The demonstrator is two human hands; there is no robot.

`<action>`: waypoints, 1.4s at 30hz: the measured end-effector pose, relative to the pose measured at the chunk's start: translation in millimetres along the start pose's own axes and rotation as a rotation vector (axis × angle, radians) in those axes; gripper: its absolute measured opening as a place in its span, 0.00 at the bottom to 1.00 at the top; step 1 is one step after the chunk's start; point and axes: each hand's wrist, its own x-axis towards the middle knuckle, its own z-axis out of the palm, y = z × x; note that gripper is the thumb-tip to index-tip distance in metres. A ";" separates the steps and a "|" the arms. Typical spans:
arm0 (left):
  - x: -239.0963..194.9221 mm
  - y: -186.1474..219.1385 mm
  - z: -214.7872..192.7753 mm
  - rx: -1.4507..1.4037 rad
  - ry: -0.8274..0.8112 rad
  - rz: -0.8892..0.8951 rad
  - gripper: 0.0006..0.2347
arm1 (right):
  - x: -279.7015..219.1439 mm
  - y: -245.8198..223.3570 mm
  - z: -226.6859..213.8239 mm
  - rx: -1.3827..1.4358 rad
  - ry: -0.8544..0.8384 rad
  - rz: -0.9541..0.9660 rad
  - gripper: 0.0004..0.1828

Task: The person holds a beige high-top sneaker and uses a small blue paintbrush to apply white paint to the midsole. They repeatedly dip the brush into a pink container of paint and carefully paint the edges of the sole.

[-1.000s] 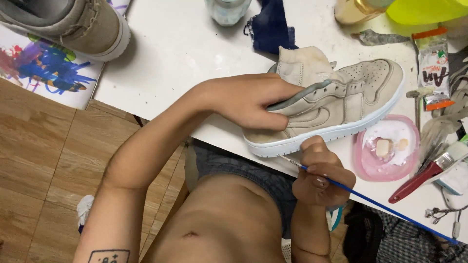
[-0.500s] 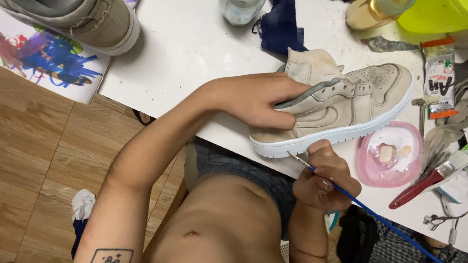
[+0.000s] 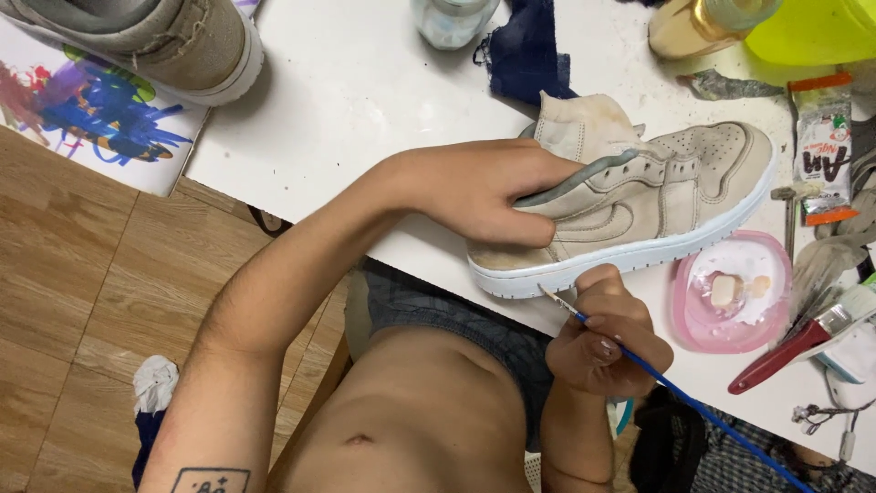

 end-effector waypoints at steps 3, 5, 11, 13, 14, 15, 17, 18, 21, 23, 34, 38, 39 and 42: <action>-0.8 0.9 -0.5 0.008 0.001 0.002 0.03 | 3.2 -4.2 1.6 -0.012 -0.031 0.010 0.18; -1.1 0.4 -0.1 0.009 0.003 0.001 0.03 | 2.1 -3.8 1.7 -0.022 -0.028 0.010 0.19; -1.8 0.0 -0.4 0.012 0.004 0.002 0.03 | 2.0 -6.5 3.1 -0.047 -0.025 0.026 0.20; -1.5 0.1 -0.6 0.018 0.003 0.005 0.03 | 2.6 -8.1 2.4 -0.033 -0.035 0.046 0.19; -1.3 -0.5 -0.3 0.019 0.002 0.002 0.03 | 2.3 -7.9 1.4 -0.022 -0.041 0.046 0.19; -1.4 -1.0 -0.1 0.019 0.002 -0.001 0.03 | 1.9 -7.9 0.6 -0.011 -0.046 0.046 0.18; -1.4 -0.8 0.0 0.017 0.002 0.000 0.03 | 2.1 -7.9 0.2 -0.017 -0.056 0.044 0.18; -1.4 -0.7 -0.1 0.014 0.002 0.002 0.03 | 2.2 -7.7 0.1 -0.023 -0.065 0.041 0.18; -2.2 -0.7 0.1 0.011 0.003 0.001 0.03 | 2.9 -7.7 -0.1 -0.043 -0.092 0.035 0.18; -1.9 -0.4 0.2 0.011 0.003 0.003 0.03 | 1.9 -6.8 -0.1 -0.047 -0.086 0.033 0.19; -2.4 3.1 -1.8 0.011 -0.002 0.001 0.03 | 0.1 -5.8 -0.5 -0.032 -0.049 0.051 0.21; -2.7 3.0 -1.8 0.013 0.000 -0.008 0.03 | 0.1 -5.5 -1.7 -0.030 -0.058 0.047 0.21; -2.8 3.1 -1.7 0.013 0.000 -0.011 0.03 | 0.1 -5.4 -1.8 -0.029 -0.061 0.046 0.21; -2.1 1.7 -1.8 0.012 -0.001 -0.009 0.03 | 0.1 -5.2 -2.4 -0.028 -0.067 0.043 0.21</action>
